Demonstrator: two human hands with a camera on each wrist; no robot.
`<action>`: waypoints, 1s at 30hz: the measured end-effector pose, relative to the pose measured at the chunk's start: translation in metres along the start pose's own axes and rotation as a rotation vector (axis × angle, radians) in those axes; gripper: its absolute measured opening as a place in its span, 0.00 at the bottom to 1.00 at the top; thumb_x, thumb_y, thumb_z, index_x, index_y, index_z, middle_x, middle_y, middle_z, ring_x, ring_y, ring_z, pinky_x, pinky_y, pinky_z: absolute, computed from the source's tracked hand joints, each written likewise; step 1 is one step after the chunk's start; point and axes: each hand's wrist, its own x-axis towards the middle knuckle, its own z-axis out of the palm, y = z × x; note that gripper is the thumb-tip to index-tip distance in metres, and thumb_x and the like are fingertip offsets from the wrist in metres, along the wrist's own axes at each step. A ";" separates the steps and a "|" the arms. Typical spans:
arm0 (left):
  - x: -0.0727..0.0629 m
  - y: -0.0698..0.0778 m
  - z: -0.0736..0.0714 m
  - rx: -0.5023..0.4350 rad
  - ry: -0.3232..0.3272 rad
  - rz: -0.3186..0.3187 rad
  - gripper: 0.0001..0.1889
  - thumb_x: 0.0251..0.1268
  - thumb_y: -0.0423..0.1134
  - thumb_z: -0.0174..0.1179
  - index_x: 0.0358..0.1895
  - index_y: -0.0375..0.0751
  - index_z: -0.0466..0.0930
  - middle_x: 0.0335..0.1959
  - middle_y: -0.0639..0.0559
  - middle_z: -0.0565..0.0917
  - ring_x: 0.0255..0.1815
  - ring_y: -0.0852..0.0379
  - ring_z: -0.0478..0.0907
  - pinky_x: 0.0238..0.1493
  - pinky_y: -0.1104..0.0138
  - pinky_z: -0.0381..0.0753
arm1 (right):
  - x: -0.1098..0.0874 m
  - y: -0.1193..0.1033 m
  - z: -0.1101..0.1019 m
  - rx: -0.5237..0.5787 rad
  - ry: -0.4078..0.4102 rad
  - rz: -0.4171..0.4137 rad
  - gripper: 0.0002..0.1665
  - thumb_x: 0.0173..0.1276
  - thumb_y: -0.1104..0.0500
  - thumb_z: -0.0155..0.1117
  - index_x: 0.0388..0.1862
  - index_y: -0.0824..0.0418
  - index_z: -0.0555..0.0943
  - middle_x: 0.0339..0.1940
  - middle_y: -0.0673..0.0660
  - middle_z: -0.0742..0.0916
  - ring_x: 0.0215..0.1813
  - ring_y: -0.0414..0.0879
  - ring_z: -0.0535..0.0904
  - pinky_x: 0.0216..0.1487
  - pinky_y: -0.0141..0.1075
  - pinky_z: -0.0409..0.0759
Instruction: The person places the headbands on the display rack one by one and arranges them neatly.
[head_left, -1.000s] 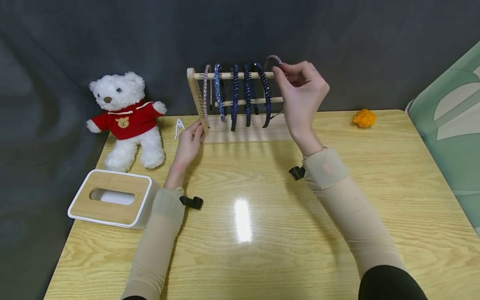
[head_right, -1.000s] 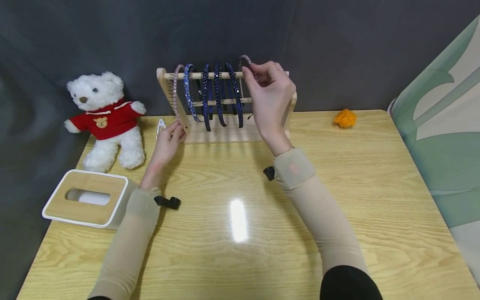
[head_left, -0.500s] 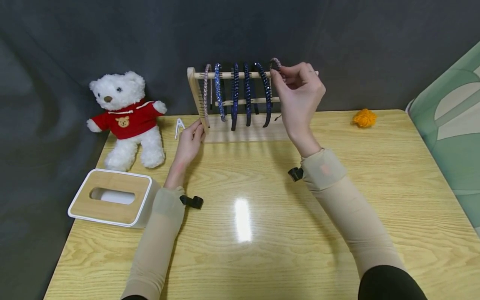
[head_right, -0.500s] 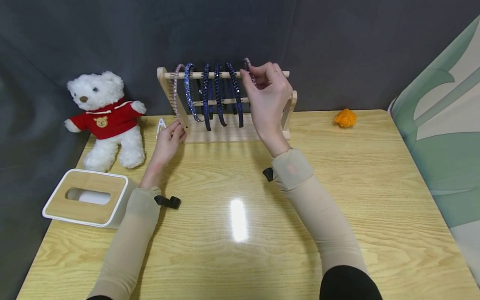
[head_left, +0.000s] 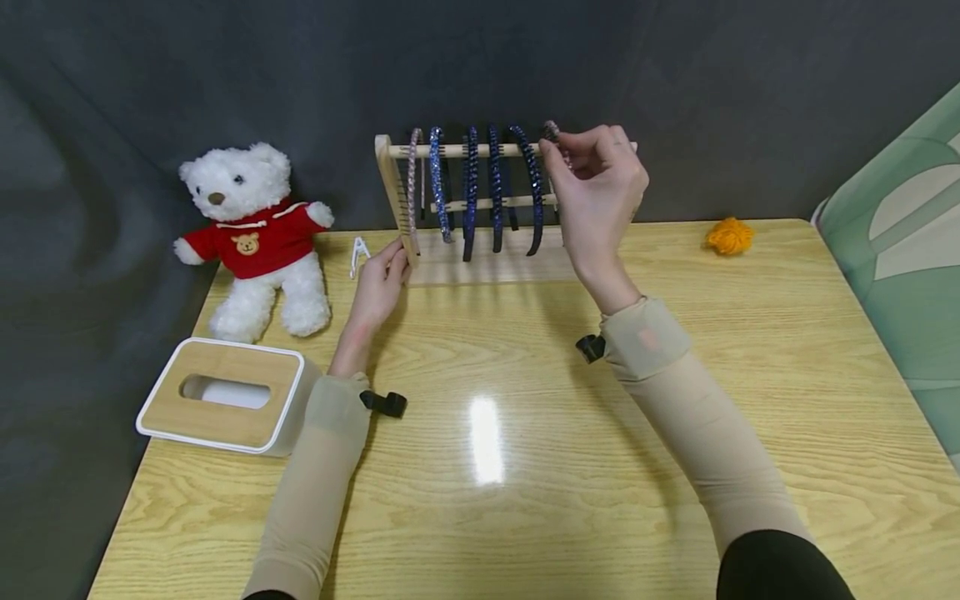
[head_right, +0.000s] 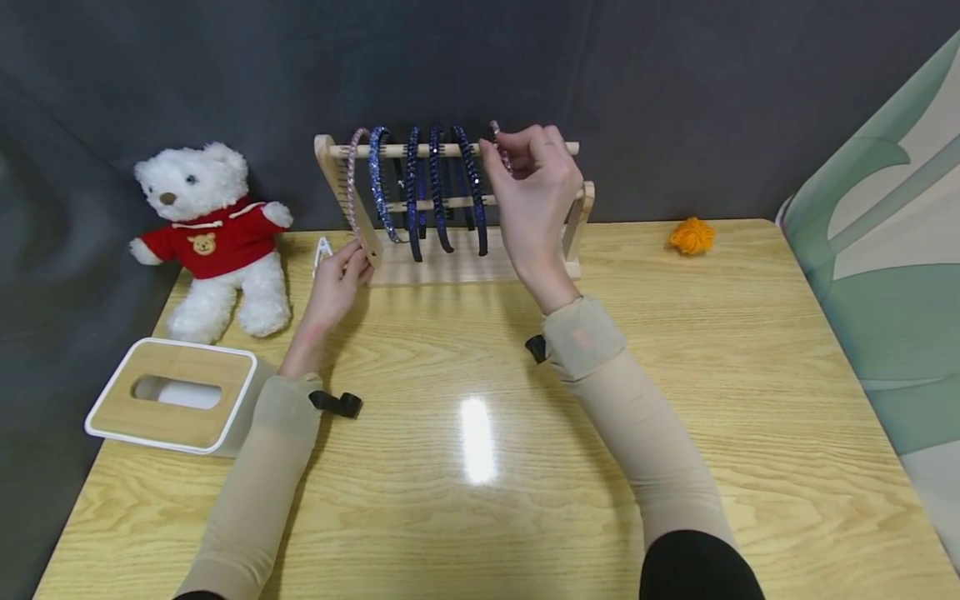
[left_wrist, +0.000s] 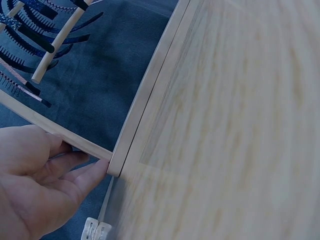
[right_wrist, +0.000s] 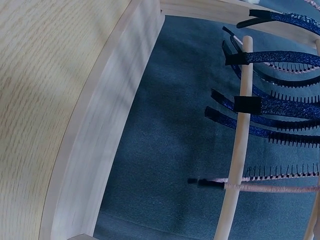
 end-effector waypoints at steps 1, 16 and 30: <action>0.000 0.000 0.000 0.001 0.000 -0.001 0.20 0.92 0.38 0.42 0.67 0.30 0.78 0.28 0.41 0.70 0.31 0.50 0.69 0.35 0.66 0.68 | 0.000 0.000 0.000 -0.005 -0.003 0.001 0.10 0.73 0.58 0.78 0.39 0.66 0.90 0.35 0.49 0.84 0.35 0.36 0.84 0.40 0.29 0.81; -0.002 0.000 -0.001 0.003 0.006 0.024 0.19 0.92 0.39 0.42 0.56 0.28 0.80 0.28 0.39 0.71 0.29 0.49 0.67 0.32 0.66 0.65 | -0.001 0.000 -0.002 0.017 -0.003 0.031 0.12 0.70 0.58 0.80 0.39 0.66 0.88 0.38 0.49 0.85 0.36 0.41 0.84 0.40 0.30 0.82; -0.002 0.000 -0.006 0.022 0.007 0.023 0.19 0.92 0.38 0.42 0.60 0.27 0.80 0.29 0.41 0.71 0.30 0.50 0.68 0.33 0.66 0.66 | -0.001 -0.004 -0.013 -0.019 -0.022 0.041 0.12 0.79 0.56 0.70 0.42 0.66 0.88 0.38 0.50 0.87 0.31 0.38 0.83 0.37 0.26 0.78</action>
